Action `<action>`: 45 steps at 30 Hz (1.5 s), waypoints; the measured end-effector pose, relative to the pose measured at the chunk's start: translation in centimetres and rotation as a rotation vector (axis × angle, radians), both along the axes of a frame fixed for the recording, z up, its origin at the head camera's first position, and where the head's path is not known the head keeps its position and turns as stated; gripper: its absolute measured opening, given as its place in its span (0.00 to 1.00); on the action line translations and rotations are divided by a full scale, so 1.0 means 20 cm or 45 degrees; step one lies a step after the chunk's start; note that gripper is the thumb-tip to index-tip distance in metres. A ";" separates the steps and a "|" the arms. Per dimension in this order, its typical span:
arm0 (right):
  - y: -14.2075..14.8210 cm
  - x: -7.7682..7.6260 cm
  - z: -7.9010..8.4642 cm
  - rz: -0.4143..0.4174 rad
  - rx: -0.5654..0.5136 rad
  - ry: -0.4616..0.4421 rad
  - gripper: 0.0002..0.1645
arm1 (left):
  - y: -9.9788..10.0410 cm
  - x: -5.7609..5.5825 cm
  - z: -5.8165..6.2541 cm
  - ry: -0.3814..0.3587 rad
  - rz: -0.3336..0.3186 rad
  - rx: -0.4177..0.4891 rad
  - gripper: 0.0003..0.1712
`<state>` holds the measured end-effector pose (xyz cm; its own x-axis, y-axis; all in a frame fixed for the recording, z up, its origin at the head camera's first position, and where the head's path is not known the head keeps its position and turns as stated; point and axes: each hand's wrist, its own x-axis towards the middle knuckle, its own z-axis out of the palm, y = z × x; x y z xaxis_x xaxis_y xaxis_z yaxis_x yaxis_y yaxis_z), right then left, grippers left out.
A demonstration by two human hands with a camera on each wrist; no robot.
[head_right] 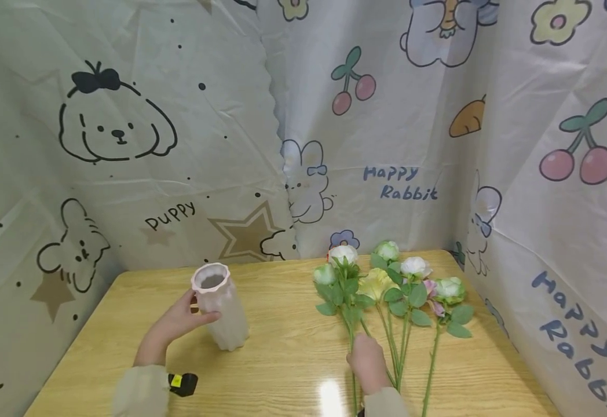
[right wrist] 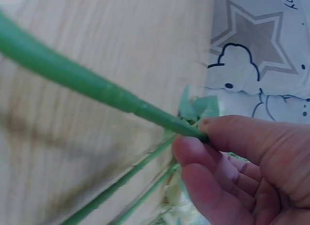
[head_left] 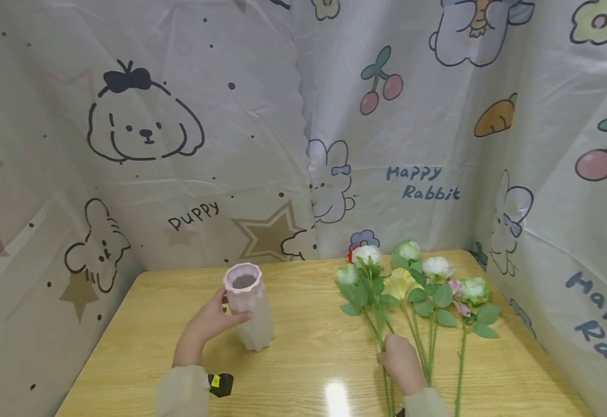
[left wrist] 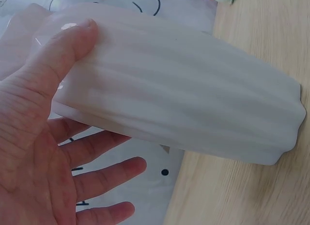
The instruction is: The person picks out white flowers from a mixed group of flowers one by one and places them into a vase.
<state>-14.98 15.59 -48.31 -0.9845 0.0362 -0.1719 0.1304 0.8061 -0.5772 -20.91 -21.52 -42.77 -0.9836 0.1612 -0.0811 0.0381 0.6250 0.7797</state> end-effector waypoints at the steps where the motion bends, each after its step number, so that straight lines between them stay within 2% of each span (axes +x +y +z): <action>1: -0.01 0.00 0.01 0.001 0.006 0.008 0.17 | 0.01 0.00 0.00 0.001 -0.001 -0.002 0.50; 6: -0.02 -0.01 0.07 0.020 0.026 0.063 0.13 | 0.04 0.00 -0.01 0.006 -0.001 -0.007 0.51; 11: -0.05 -0.01 0.12 0.028 0.043 0.150 0.14 | 0.09 0.02 -0.01 0.009 -0.014 0.012 0.52; 17: -0.09 -0.02 0.23 0.035 0.080 0.284 0.03 | 0.16 0.03 0.01 0.020 -0.033 0.009 0.51; 19: -0.10 -0.03 0.27 0.036 0.072 0.298 0.05 | 0.19 0.03 0.01 0.026 -0.040 0.000 0.51; 25: -0.16 -0.12 0.42 0.023 -0.001 0.342 0.08 | 0.23 0.03 0.01 0.038 -0.045 -0.009 0.50; 33: -0.31 -0.26 0.69 0.030 -0.031 0.536 0.08 | 0.23 0.04 0.00 0.016 -0.029 0.020 0.50; 40: -0.48 -0.29 0.81 0.070 -0.097 0.632 0.06 | 0.23 0.05 -0.01 0.003 -0.023 0.051 0.50; 45: -0.58 -0.29 0.86 0.116 -0.096 0.753 0.05 | 0.24 0.05 -0.02 0.001 -0.037 0.067 0.50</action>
<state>-20.84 4.00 -31.02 -0.9124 -0.0437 0.4069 -0.2977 0.7531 -0.5867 -19.99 -16.81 -43.18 -0.9786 0.1933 -0.0708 0.0563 0.5819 0.8113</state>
